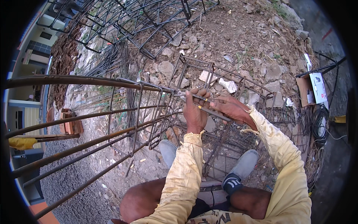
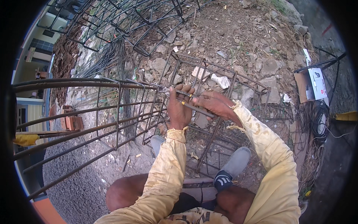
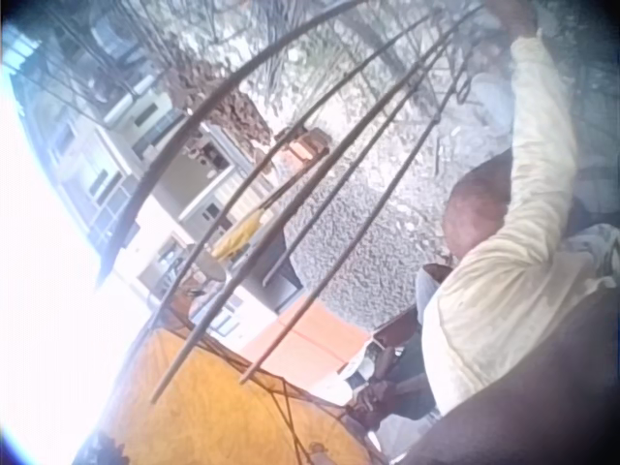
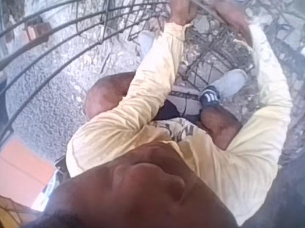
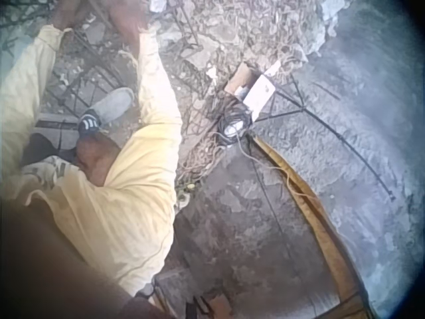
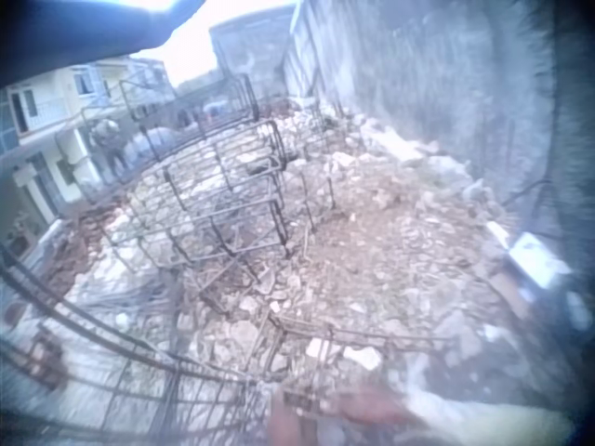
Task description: The person sits on the ground and ties wire around intersecting rebar rods to assemble a rebar cage. They repeatedly wrap and twist wire to secure the joints of the vertical and horizontal rebar members.
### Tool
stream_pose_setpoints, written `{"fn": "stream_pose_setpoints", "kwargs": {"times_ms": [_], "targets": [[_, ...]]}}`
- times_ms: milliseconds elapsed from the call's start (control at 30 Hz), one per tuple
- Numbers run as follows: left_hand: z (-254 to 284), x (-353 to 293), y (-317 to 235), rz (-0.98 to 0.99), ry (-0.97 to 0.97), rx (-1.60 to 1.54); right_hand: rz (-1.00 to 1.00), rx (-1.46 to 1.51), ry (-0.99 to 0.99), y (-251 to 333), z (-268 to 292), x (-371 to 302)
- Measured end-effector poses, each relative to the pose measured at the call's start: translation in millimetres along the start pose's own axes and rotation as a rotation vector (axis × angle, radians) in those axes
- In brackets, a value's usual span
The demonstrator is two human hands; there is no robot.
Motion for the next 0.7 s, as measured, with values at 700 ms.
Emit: {"fn": "stream_pose_setpoints", "kwargs": {"times_ms": [700], "targets": [[12.2,29.3,3.6,-0.146,-0.227,0.284,0.675,-1.277,-0.46,43.8,-21.6,-3.7]]}}
Point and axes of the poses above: each hand's wrist, its own x-axis towards the middle knuckle, its own z-axis out of the back of the hand, y = z × x, the point moved 9 cm from there along x, towards the middle knuckle, and after that the axes turned 10 degrees about z, right-handed, at the moved point
